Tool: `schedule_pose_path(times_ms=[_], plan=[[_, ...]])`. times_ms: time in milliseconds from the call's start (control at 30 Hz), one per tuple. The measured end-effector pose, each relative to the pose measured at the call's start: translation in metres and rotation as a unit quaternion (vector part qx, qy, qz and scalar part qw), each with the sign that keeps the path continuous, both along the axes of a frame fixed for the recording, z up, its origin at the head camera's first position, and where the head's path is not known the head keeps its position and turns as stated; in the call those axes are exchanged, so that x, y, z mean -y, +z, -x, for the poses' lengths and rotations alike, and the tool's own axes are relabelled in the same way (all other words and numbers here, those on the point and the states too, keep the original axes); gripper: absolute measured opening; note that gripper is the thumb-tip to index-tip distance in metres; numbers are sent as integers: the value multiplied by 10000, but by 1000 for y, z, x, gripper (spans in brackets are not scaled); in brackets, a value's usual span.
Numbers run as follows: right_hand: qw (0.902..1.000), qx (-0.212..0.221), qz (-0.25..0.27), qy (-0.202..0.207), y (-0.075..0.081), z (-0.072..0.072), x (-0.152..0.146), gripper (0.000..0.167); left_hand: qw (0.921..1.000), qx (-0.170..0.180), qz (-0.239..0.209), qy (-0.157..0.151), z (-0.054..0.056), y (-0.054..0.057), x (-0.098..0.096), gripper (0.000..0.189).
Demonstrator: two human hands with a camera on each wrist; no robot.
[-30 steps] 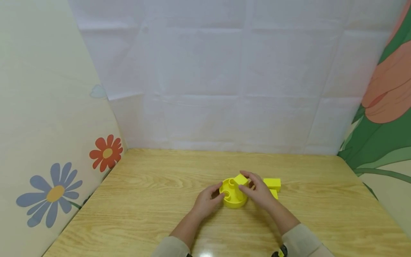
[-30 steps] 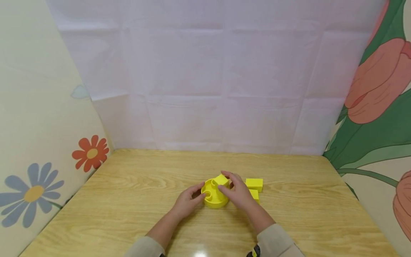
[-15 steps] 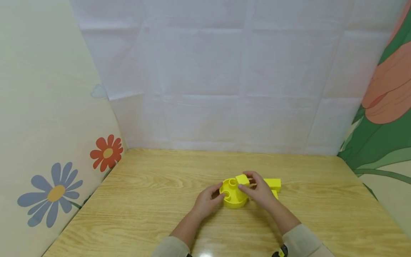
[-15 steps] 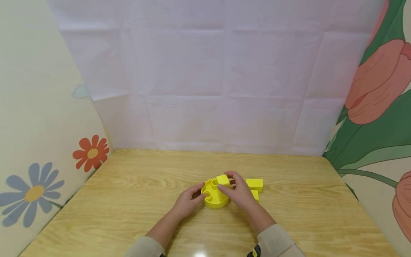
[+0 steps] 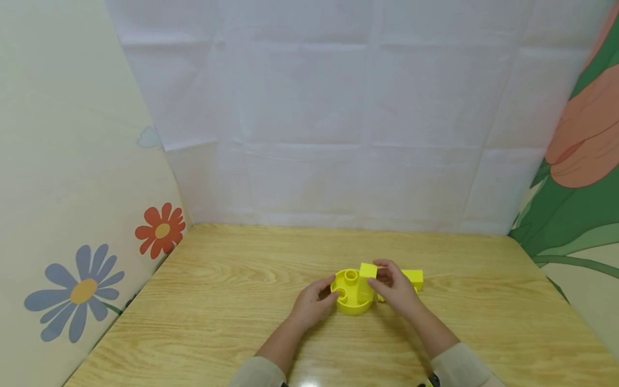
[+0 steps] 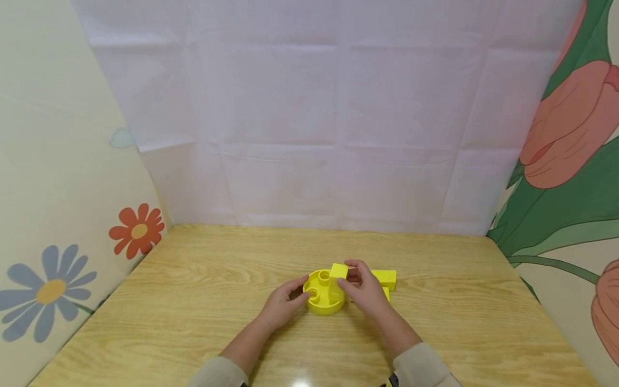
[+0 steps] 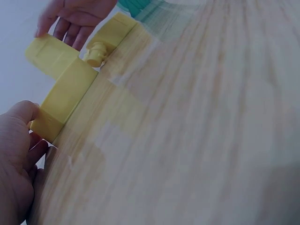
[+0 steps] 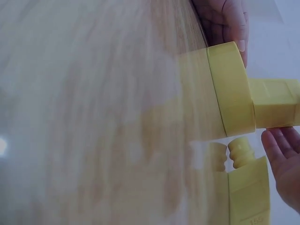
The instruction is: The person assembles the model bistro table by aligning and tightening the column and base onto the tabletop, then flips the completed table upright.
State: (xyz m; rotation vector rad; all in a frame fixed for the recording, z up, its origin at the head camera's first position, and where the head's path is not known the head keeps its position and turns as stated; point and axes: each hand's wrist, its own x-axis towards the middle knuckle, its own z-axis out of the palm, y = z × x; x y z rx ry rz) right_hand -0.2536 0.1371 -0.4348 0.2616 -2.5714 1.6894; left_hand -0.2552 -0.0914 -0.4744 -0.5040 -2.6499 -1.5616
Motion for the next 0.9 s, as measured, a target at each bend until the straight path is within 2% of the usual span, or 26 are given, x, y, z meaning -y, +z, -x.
schedule_pose_path(times_ms=[233,567,767,900], plan=[[10000,-16,-3,-39,0,-2,-3,46,10000,40,-5,0,0,1,0,49],[9999,82,-97,17,-2,-1,-4,57,10000,-18,-1,42,1,-1,-1,49],[9999,-21,-111,36,-1,-4,-6,54,10000,17,-26,36,1,-2,-1,49],[9998,-164,123,63,-2,-6,-7,50,10000,3,-32,31,1,-2,0,49]])
